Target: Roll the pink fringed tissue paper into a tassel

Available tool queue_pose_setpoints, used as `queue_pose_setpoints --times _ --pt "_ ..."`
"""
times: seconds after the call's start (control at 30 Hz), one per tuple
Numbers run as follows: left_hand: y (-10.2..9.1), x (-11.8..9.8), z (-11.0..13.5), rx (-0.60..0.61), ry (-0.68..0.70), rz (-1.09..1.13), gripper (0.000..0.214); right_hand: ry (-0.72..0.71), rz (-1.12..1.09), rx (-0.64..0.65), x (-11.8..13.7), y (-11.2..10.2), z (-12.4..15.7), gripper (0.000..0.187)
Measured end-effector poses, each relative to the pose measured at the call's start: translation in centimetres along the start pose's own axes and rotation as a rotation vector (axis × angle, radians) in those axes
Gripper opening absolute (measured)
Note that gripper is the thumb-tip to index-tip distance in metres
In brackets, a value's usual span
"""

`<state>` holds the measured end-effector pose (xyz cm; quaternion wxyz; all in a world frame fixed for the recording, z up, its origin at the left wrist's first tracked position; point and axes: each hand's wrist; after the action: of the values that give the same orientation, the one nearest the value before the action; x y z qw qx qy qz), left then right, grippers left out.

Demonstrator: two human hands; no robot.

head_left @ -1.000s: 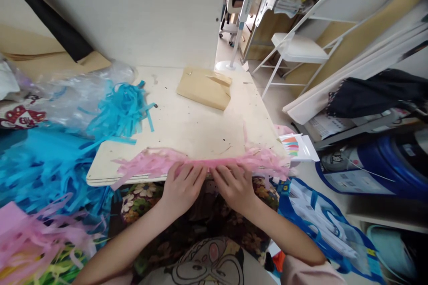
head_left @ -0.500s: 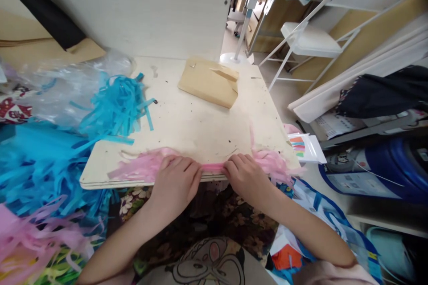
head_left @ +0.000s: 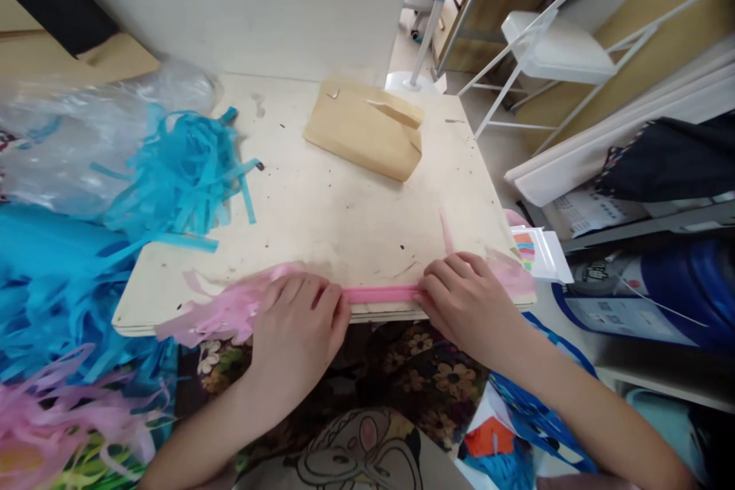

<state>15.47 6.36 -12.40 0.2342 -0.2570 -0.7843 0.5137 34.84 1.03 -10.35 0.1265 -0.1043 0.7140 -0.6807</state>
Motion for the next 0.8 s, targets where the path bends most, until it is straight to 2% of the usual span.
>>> queue_pose_setpoints --times 0.2,0.37,0.53,0.8 --pt "-0.3 -0.1 -0.2 0.004 -0.002 -0.032 0.016 0.035 -0.148 0.094 -0.9 -0.6 -0.4 0.024" --pt "-0.5 -0.2 -0.6 0.066 -0.005 -0.060 0.020 0.087 -0.231 0.148 -1.2 -0.5 -0.6 0.024" --pt "-0.5 -0.3 -0.8 0.108 -0.003 -0.069 0.020 0.104 -0.226 0.173 -1.2 -0.6 -0.9 0.024" --pt "-0.7 -0.3 -0.8 0.092 0.020 -0.105 0.021 0.095 -0.170 0.178 -1.2 -0.5 -1.0 0.025"
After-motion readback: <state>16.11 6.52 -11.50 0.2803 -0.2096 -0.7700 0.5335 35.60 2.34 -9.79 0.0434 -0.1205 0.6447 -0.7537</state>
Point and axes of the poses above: each hand's wrist, its own z-axis away from the middle knuckle, its own y-axis out of the palm, x = y × z, and after that the axes turned 9 degrees about -z, right-handed
